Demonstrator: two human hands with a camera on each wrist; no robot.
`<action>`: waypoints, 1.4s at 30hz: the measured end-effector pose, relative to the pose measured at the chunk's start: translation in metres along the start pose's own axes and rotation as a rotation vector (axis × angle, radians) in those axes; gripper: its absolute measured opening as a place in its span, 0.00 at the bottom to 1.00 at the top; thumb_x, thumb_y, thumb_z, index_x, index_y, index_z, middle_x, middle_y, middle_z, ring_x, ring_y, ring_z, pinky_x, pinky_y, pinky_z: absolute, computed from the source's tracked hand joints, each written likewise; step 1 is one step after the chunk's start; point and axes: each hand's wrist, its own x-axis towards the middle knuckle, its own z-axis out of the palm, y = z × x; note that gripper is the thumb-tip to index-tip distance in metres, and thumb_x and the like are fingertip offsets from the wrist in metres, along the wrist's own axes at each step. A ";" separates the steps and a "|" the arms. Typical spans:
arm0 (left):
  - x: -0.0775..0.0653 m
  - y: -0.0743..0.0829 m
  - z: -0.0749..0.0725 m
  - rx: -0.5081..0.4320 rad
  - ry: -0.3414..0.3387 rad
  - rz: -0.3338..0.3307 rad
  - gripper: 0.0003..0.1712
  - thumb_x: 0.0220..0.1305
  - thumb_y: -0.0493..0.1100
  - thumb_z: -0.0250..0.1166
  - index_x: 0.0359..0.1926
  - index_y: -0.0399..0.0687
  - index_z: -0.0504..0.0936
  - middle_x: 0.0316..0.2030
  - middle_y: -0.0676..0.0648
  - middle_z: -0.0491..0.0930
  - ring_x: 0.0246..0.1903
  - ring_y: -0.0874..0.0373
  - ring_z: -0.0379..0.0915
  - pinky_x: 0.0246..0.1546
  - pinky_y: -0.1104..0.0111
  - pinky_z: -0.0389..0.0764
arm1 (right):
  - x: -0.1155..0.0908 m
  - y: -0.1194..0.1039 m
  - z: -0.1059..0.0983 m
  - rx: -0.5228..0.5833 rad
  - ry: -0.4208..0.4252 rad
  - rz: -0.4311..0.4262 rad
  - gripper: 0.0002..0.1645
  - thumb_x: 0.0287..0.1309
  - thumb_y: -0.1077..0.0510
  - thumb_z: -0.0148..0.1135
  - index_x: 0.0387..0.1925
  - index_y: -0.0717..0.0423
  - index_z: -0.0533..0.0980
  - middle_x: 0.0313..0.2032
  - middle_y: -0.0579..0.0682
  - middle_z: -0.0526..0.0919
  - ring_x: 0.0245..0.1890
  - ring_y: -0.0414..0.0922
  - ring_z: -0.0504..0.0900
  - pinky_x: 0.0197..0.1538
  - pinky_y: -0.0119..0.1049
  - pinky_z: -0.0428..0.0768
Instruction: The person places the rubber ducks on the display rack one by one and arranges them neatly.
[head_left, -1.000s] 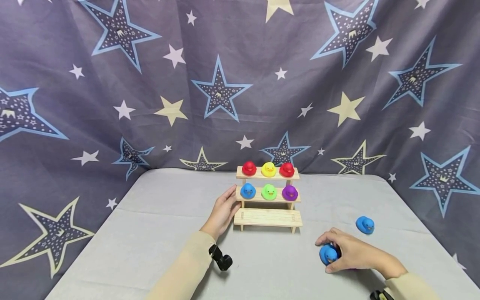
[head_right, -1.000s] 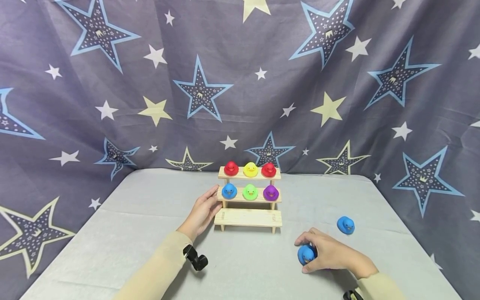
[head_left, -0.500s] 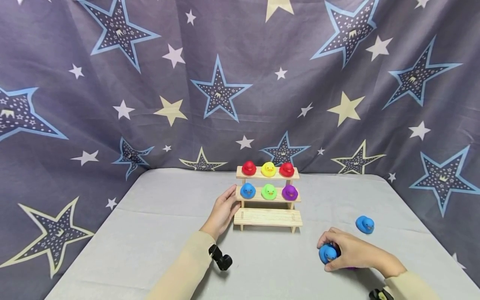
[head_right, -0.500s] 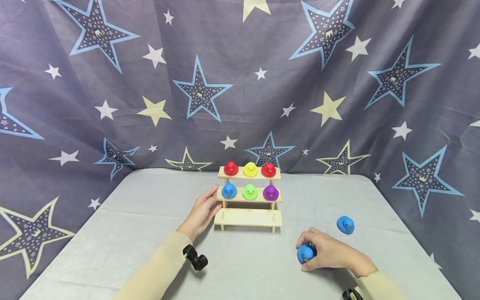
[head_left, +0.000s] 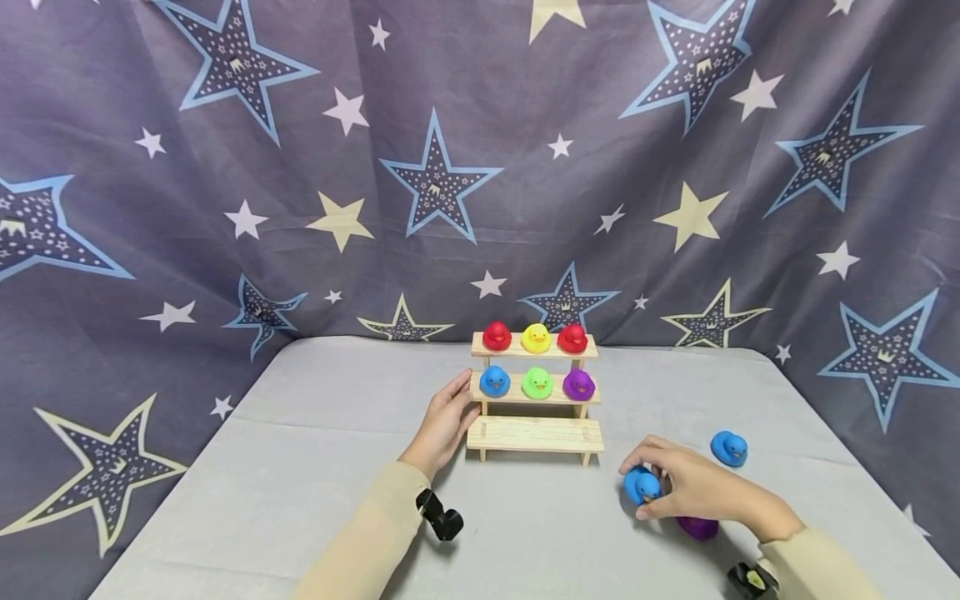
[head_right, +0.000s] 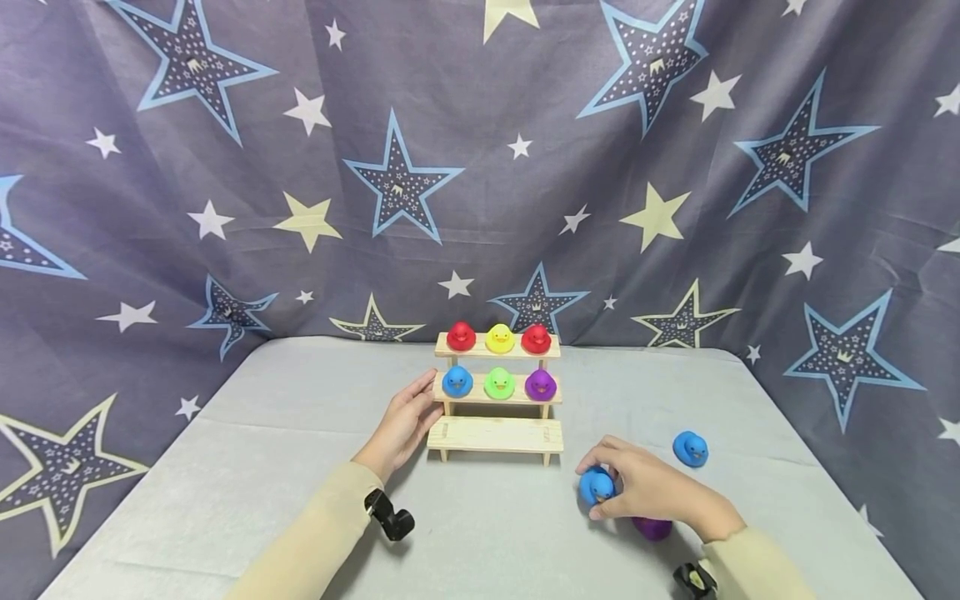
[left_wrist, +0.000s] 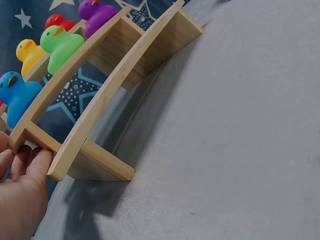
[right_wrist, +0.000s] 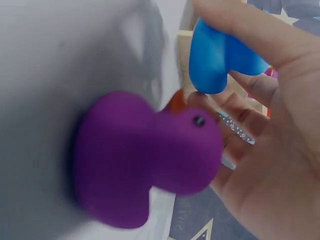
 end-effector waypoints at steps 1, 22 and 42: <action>0.000 0.000 -0.001 0.002 -0.001 -0.001 0.31 0.77 0.33 0.44 0.78 0.37 0.52 0.76 0.36 0.52 0.73 0.44 0.52 0.71 0.60 0.65 | 0.003 -0.001 0.000 -0.006 0.001 0.000 0.26 0.49 0.50 0.80 0.49 0.47 0.79 0.43 0.38 0.76 0.36 0.33 0.72 0.35 0.29 0.78; 0.001 -0.002 -0.002 0.004 0.003 0.002 0.31 0.77 0.33 0.45 0.78 0.38 0.52 0.75 0.35 0.52 0.73 0.43 0.53 0.71 0.59 0.65 | 0.055 -0.024 0.004 -0.111 0.031 -0.030 0.30 0.48 0.55 0.80 0.53 0.49 0.79 0.50 0.44 0.79 0.45 0.40 0.77 0.45 0.41 0.85; 0.001 -0.002 -0.003 0.009 -0.001 0.006 0.31 0.77 0.33 0.45 0.78 0.38 0.52 0.75 0.35 0.51 0.73 0.43 0.51 0.72 0.58 0.64 | 0.116 -0.052 0.029 -0.069 0.111 -0.022 0.30 0.47 0.55 0.81 0.53 0.52 0.80 0.49 0.49 0.79 0.45 0.43 0.78 0.50 0.43 0.83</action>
